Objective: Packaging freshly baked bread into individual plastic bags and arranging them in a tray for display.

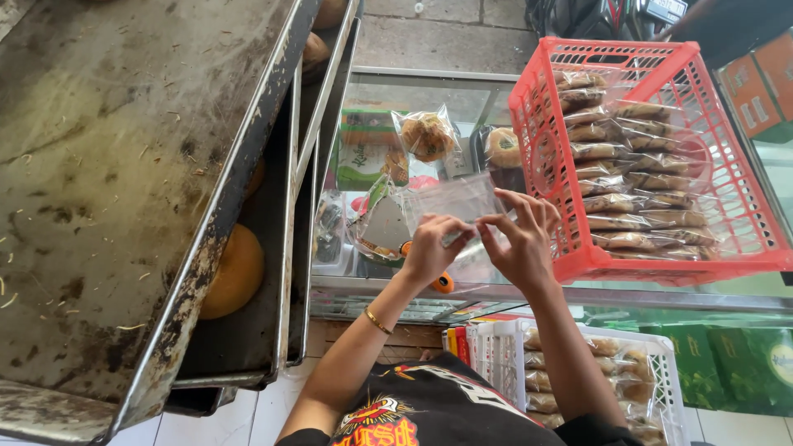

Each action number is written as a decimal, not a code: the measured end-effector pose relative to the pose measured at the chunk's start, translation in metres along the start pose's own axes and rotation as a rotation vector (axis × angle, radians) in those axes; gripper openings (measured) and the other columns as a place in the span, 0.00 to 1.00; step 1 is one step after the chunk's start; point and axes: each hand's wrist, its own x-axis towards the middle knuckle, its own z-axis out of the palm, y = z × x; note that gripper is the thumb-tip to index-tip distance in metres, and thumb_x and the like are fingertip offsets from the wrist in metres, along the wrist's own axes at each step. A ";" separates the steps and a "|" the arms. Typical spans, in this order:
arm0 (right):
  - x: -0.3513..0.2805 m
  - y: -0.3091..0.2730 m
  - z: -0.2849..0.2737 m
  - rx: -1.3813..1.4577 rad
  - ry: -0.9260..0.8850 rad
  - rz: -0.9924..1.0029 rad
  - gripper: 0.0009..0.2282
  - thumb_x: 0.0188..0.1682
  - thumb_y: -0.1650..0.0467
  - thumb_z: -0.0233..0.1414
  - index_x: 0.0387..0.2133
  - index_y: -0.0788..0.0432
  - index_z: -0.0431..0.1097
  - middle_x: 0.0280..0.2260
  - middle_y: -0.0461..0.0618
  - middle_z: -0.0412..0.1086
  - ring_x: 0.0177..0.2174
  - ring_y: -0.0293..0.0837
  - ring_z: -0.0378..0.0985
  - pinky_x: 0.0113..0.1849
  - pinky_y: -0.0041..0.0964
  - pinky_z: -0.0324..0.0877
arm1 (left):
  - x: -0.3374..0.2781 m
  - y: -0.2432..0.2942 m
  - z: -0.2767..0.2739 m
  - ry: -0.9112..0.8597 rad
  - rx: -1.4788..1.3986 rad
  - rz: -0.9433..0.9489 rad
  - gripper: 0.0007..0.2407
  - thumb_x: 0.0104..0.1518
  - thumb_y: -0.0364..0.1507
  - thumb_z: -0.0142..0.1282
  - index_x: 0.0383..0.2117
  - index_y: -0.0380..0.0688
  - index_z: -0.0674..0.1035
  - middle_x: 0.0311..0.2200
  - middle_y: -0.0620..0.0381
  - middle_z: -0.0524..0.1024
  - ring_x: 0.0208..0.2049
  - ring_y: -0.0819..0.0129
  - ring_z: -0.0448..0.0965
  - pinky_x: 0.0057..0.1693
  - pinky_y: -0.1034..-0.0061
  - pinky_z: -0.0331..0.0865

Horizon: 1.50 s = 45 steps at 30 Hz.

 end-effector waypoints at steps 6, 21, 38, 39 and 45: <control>0.009 -0.011 -0.069 -0.024 -0.118 -0.035 0.10 0.41 0.58 0.62 0.24 0.48 0.75 0.56 0.47 0.69 0.60 0.50 0.63 0.63 0.66 0.35 | 0.008 0.041 -0.024 -0.190 -0.402 -0.108 0.09 0.52 0.33 0.70 0.28 0.43 0.81 0.29 0.57 0.80 0.33 0.65 0.82 0.43 0.71 0.74; 0.004 -0.029 -0.124 0.412 -0.980 -0.043 0.12 0.49 0.65 0.54 0.43 0.55 0.79 0.45 0.47 0.78 0.46 0.48 0.79 0.48 0.43 0.70 | -0.018 0.083 -0.109 -0.451 -0.610 0.040 0.08 0.60 0.27 0.64 0.44 0.46 0.81 0.36 0.58 0.80 0.39 0.66 0.82 0.48 0.71 0.75; 0.022 -0.114 -0.096 0.156 -0.623 -0.151 0.17 0.47 0.71 0.51 0.51 0.61 0.70 0.51 0.54 0.71 0.42 0.54 0.79 0.41 0.46 0.75 | -0.042 0.090 -0.142 -0.105 0.084 -0.187 0.11 0.59 0.27 0.61 0.47 0.40 0.84 0.56 0.53 0.79 0.45 0.59 0.78 0.55 0.66 0.72; 0.026 -0.120 -0.096 0.167 -0.596 -0.154 0.17 0.48 0.71 0.52 0.52 0.62 0.70 0.51 0.55 0.71 0.41 0.55 0.79 0.41 0.47 0.74 | -0.045 0.086 -0.138 -0.015 0.091 -0.213 0.11 0.60 0.25 0.60 0.48 0.39 0.83 0.55 0.53 0.79 0.45 0.60 0.80 0.54 0.69 0.75; 0.031 -0.110 -0.106 0.421 -0.367 -0.218 0.11 0.47 0.72 0.57 0.44 0.58 0.77 0.45 0.52 0.75 0.40 0.47 0.82 0.38 0.41 0.77 | -0.051 0.078 -0.142 0.004 -0.108 -0.388 0.18 0.55 0.15 0.53 0.52 0.36 0.79 0.57 0.47 0.76 0.33 0.60 0.85 0.40 0.73 0.78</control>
